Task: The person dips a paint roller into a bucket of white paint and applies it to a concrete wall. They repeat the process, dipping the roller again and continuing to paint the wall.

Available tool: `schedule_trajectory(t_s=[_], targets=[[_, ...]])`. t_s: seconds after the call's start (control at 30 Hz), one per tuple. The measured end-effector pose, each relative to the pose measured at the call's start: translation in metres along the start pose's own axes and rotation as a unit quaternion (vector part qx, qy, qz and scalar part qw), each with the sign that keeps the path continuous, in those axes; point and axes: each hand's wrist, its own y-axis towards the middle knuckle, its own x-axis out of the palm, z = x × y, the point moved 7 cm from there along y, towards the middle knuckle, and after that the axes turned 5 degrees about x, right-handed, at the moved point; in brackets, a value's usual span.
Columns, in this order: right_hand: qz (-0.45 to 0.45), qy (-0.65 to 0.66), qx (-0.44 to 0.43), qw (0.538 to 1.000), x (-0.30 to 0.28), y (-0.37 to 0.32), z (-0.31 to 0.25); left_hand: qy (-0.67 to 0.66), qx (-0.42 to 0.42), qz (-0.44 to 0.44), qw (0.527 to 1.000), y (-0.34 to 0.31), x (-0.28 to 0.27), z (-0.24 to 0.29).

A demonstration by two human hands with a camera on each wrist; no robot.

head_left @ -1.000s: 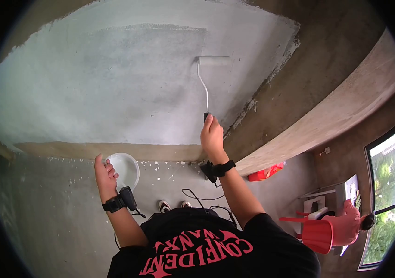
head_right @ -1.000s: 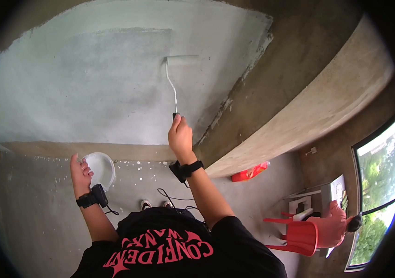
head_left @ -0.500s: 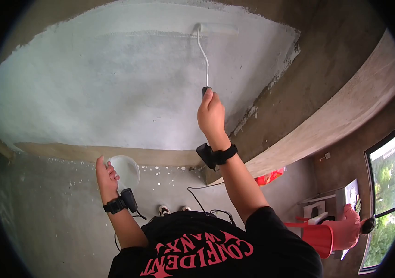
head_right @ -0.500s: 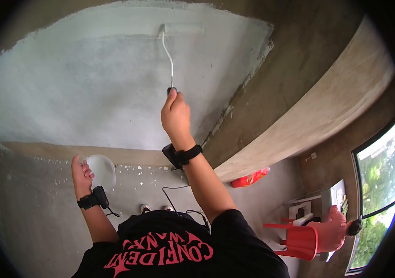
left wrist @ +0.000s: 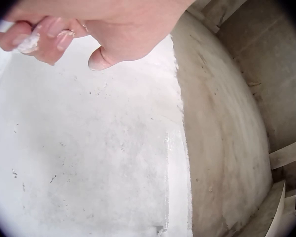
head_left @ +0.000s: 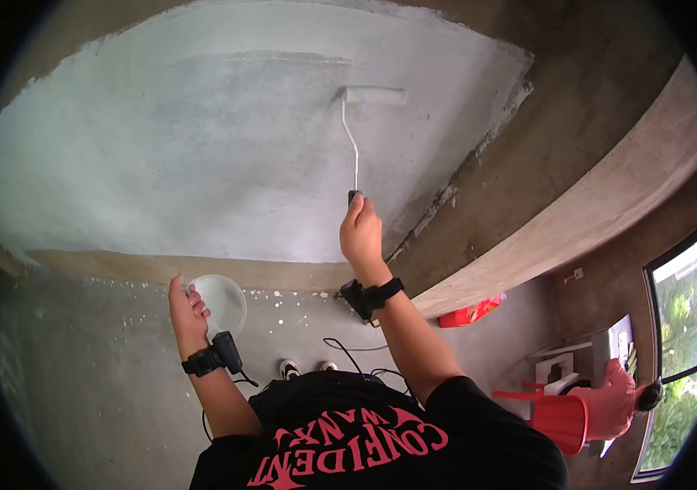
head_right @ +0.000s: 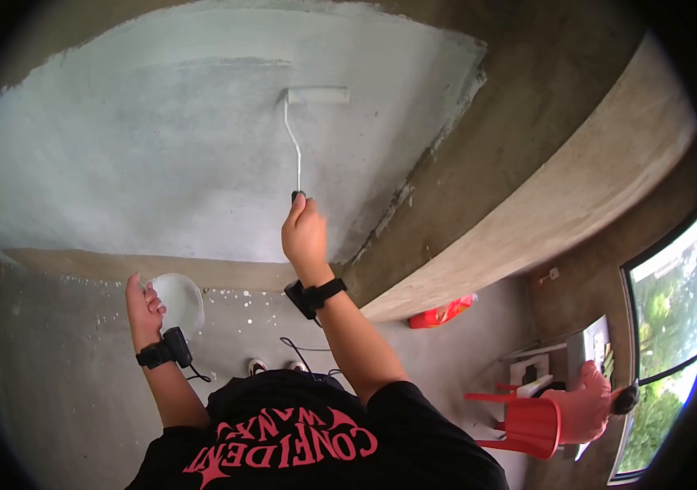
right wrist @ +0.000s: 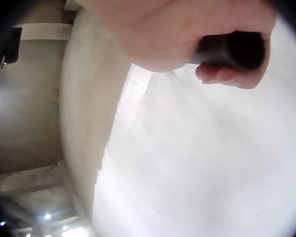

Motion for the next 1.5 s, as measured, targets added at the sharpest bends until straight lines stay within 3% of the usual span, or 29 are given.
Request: schedule_trajectory(t_s=[0.27,0.4,0.47,0.7,0.87,1.03,1.2,1.3,1.37,1.5], targets=[[-0.072,-0.045,0.111,0.99,0.029,-0.047,0.076,0.003,-0.006,-0.014,1.0,0.001,0.002,-0.002],[-0.079,-0.072,0.128,0.986,0.031,-0.052,0.085,-0.001,-0.006,-0.012,1.0,0.001,0.001,-0.004],[-0.049,-0.067,0.064,0.994,0.022,-0.039,0.067,0.001,-0.005,-0.012,1.0,0.002,0.001,-0.005],[-0.019,-0.056,-0.034,0.998,-0.001,0.018,-0.026,0.007,-0.027,0.006,1.0,0.002,0.0,-0.007],[-0.008,-0.033,-0.075,0.997,-0.005,0.049,-0.078,-0.004,-0.018,0.018,1.0,0.005,-0.005,-0.008],[-0.016,0.006,-0.059,0.998,-0.007,0.064,-0.102,-0.017,-0.017,0.02,1.0,0.009,-0.01,-0.008],[0.008,0.003,-0.087,0.996,0.002,0.051,-0.06,-0.025,-0.005,0.027,0.999,0.019,-0.018,-0.01],[0.005,-0.024,-0.062,0.998,0.015,0.03,-0.014,-0.021,0.0,0.025,0.999,0.025,-0.022,-0.015],[-0.016,-0.049,-0.001,0.999,0.025,0.013,0.024,-0.015,0.004,0.027,1.0,0.029,-0.026,-0.017],[-0.012,-0.055,0.018,0.998,0.041,-0.02,0.086,-0.015,-0.001,0.028,0.999,0.041,-0.034,-0.022]])
